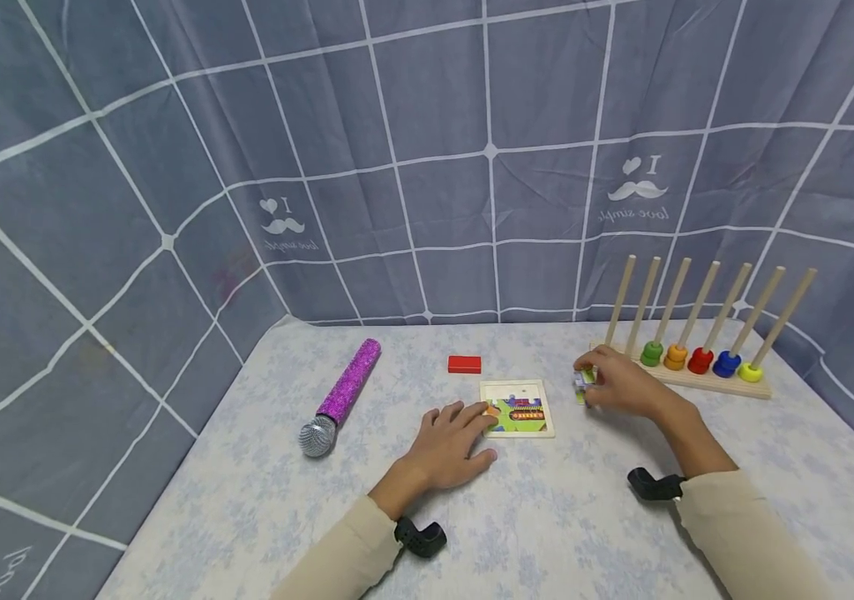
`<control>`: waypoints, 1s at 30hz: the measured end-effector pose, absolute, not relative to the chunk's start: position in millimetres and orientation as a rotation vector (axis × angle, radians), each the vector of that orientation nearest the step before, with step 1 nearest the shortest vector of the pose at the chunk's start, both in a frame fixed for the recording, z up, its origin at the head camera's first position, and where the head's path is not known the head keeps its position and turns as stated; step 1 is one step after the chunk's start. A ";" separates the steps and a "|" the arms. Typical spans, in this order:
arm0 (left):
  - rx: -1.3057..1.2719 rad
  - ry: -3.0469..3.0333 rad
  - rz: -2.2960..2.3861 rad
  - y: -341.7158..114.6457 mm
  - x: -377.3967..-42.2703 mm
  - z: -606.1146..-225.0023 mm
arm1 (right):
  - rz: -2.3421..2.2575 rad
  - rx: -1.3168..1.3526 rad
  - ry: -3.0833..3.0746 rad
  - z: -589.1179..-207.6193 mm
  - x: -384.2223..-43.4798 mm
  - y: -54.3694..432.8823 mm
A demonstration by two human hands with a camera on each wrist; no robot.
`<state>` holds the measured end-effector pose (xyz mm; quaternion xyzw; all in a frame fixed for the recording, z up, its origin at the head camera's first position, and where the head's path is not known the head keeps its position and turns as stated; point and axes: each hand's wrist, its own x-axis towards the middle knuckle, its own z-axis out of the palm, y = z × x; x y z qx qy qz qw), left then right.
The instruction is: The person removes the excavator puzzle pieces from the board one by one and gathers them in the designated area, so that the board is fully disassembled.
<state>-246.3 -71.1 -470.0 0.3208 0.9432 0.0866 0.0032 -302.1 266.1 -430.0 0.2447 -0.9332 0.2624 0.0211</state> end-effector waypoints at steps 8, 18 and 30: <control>0.975 2.951 0.248 -70.5 -246.0 -465.2 | 0.864 0.668 -2.912 -442.4 -288.1 335.0; 0.989 2.950 0.255 -71.6 -245.9 -466.5 | 0.836 0.557 -2.961 -456.3 -280.8 354.9; 0.987 2.955 0.259 -70.2 -246.3 -468.8 | 0.923 0.595 -2.928 -456.4 -276.7 358.9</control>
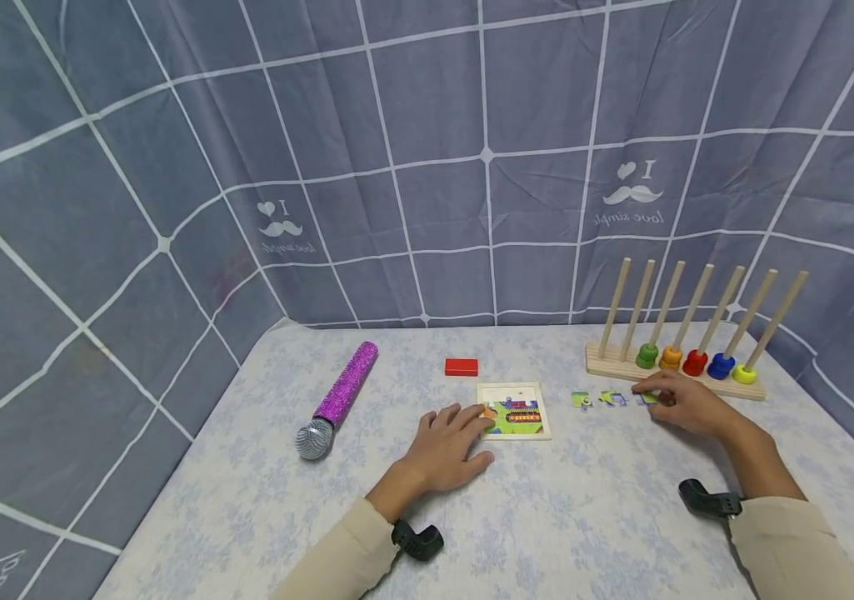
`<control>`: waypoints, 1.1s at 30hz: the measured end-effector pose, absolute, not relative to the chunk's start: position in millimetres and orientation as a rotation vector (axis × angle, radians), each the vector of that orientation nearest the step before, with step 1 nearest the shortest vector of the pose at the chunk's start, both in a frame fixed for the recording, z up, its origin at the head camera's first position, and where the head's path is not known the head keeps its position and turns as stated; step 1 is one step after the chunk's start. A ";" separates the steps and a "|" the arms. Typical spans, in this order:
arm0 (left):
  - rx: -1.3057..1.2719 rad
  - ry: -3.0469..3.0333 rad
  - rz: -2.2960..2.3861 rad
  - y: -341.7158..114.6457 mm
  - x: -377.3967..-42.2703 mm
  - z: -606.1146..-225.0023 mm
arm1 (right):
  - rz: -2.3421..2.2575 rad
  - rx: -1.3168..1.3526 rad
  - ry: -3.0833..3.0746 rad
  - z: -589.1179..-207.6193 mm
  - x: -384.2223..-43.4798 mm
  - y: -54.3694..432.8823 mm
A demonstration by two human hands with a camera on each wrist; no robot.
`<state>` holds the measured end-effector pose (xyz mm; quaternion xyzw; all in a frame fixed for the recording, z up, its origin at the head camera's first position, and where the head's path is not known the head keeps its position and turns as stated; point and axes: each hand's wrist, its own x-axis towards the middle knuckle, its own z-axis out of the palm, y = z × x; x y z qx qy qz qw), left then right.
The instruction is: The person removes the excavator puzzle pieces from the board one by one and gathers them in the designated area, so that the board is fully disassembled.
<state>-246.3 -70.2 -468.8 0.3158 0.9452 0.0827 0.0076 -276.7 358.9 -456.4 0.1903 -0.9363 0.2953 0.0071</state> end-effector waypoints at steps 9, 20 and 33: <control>1.002 2.944 0.278 -68.6 -247.5 -467.2 | 0.852 0.661 -2.985 -446.2 -282.4 355.5; 0.989 2.942 0.277 -68.3 -248.8 -468.3 | 0.650 0.893 -2.889 -411.2 -288.1 257.2; 1.106 2.965 0.267 -76.3 -251.8 -462.7 | 0.591 1.073 -3.001 -425.6 -306.8 137.8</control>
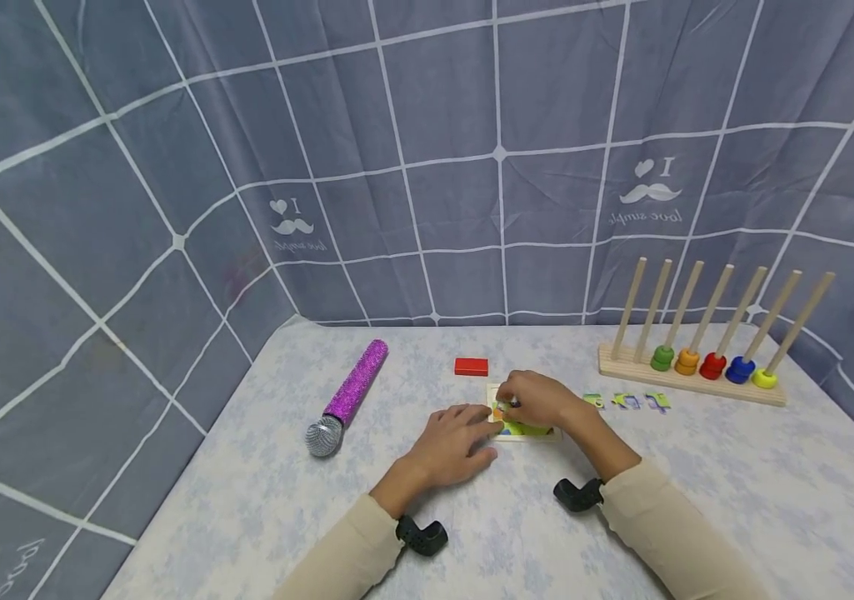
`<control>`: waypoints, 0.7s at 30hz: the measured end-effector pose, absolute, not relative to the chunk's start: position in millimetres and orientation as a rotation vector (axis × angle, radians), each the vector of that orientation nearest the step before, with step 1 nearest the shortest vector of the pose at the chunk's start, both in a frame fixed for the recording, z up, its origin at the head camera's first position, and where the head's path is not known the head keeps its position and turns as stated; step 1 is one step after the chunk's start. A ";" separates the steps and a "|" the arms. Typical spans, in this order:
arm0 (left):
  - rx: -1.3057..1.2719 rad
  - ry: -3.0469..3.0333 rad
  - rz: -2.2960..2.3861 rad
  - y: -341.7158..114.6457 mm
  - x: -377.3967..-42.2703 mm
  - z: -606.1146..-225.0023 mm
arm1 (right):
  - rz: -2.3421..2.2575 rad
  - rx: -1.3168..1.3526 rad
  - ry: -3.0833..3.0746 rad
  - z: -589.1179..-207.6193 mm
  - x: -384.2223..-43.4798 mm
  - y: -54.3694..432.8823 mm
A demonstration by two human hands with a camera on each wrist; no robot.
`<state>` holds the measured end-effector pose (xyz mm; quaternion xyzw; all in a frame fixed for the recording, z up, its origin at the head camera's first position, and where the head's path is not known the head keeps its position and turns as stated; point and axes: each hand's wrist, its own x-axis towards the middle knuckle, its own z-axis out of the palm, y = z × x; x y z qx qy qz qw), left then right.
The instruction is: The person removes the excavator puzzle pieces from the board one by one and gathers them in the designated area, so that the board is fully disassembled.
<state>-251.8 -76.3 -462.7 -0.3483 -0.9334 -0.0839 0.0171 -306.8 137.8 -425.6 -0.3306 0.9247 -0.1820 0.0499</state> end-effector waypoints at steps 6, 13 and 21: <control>-1.085 -2.875 -0.260 -75.1 -251.7 -466.4 | -0.605 -0.989 2.798 -430.4 -309.1 138.9; -1.081 -2.870 -0.258 -76.0 -250.0 -465.8 | -0.714 -1.032 2.763 -434.2 -309.9 140.7; -1.075 -2.858 -0.259 -75.4 -251.1 -467.8 | -0.741 -1.026 2.773 -435.1 -307.6 141.4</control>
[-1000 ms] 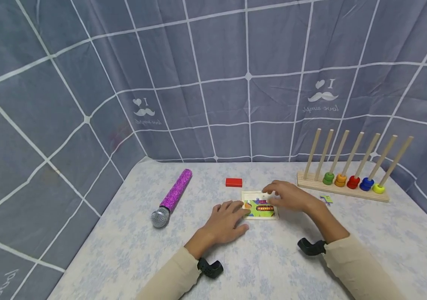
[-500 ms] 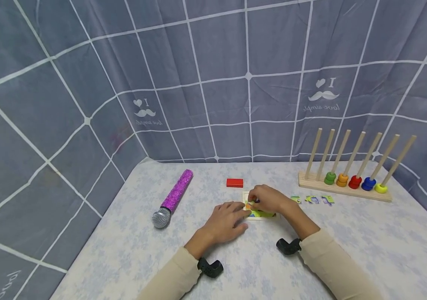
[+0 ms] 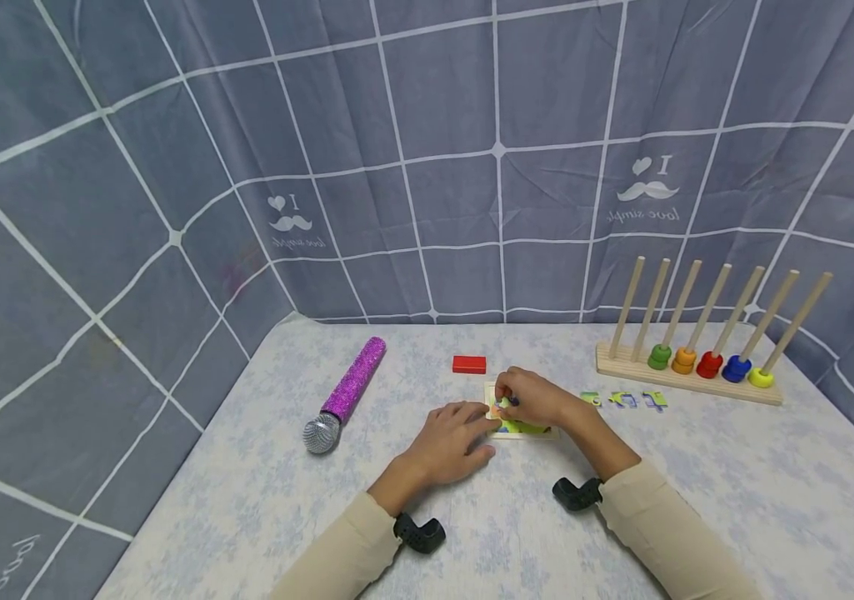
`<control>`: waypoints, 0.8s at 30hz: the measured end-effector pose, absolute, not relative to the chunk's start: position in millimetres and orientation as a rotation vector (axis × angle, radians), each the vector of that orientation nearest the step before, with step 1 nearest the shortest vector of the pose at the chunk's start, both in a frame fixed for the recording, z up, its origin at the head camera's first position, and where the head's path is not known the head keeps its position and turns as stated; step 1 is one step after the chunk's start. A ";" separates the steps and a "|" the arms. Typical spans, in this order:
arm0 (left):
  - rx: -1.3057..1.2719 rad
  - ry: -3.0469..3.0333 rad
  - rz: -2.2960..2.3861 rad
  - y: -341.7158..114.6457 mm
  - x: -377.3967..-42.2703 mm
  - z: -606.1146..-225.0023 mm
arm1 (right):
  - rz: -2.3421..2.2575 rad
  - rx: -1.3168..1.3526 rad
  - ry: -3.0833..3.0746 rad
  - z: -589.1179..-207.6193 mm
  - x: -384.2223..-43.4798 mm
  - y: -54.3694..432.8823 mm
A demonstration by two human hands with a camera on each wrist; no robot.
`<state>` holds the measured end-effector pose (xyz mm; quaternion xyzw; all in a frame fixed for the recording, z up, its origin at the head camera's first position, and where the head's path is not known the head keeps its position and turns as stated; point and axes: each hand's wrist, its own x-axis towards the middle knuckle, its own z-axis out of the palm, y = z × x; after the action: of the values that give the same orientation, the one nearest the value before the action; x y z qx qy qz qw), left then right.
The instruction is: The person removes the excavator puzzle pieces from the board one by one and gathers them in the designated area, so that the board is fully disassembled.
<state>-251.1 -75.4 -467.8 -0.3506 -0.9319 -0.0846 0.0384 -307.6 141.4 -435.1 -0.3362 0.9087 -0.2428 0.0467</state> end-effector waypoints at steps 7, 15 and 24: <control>-1.075 -2.859 -0.258 -76.2 -250.5 -467.0 | -0.762 -1.018 2.761 -436.0 -308.0 140.7; -1.075 -2.869 -0.252 -74.8 -250.7 -467.3 | -0.807 -1.043 2.734 -435.1 -309.3 144.4; -1.061 -2.874 -0.261 -75.2 -250.1 -467.0 | -1.064 -0.973 2.666 -436.5 -313.8 153.6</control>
<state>-250.1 -75.2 -467.0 -0.3450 -0.9342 -0.0847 0.0334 -313.8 153.6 -436.5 -0.3205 0.8783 -0.3505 0.0553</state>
